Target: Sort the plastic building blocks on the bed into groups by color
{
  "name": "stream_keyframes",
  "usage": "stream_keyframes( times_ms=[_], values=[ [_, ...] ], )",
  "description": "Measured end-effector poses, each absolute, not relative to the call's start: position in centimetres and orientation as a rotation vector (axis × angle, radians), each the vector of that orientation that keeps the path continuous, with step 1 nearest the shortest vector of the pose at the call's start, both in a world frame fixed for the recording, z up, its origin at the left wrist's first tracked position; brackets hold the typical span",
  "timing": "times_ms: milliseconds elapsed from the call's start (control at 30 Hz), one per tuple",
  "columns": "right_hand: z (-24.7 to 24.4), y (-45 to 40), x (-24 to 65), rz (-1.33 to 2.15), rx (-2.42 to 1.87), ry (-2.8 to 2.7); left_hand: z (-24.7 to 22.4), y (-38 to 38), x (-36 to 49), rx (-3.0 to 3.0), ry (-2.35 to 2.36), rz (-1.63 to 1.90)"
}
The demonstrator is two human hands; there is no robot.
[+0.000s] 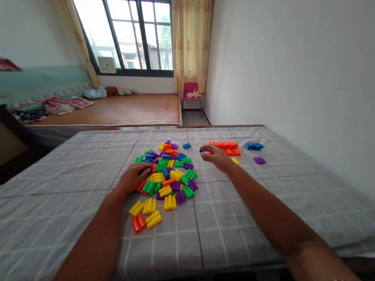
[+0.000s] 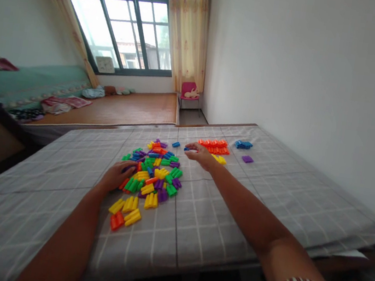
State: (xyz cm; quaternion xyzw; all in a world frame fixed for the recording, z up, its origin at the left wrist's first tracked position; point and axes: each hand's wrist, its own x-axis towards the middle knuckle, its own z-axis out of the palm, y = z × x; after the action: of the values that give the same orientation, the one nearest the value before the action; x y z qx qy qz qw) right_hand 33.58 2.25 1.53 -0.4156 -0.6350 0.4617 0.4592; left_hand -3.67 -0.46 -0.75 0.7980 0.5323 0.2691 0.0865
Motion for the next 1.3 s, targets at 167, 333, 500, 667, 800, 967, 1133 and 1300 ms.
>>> stream_keyframes(
  times_ms=[167,333,500,667,800,967,1133,1300],
  values=[
    [1.4,3.4,42.3,0.854,-1.18,-1.483,-0.8,-0.2,-3.9,2.363,1.619,0.776],
    [0.9,5.9,53.7,0.44,-1.571,-1.344,-1.0,0.0,-4.2,2.352,1.617,0.782],
    [0.6,8.0,60.7,0.103,-1.906,-1.445,-0.9,0.0,-4.3,2.296,1.652,0.778],
    [-0.5,9.8,63.4,0.004,-2.09,-1.619,-0.9,0.0,-4.5,2.269,1.67,0.79],
    [-2.3,10.7,65.3,0.0,-2.253,-1.603,-1.1,0.0,-4.8,2.263,1.668,0.785],
    [-3.7,11.7,65.4,0.065,-2.175,-1.696,-1.1,0.0,-4.9,2.273,1.662,0.759],
    [-3.5,11.9,64.4,0.167,-2.016,-1.695,-1.1,0.0,-5.0,2.305,1.663,0.758],
    [-2.7,10.6,64.5,0.115,-2.035,-1.611,-1.2,-0.1,-5.0,2.316,1.653,0.758]
  ],
)
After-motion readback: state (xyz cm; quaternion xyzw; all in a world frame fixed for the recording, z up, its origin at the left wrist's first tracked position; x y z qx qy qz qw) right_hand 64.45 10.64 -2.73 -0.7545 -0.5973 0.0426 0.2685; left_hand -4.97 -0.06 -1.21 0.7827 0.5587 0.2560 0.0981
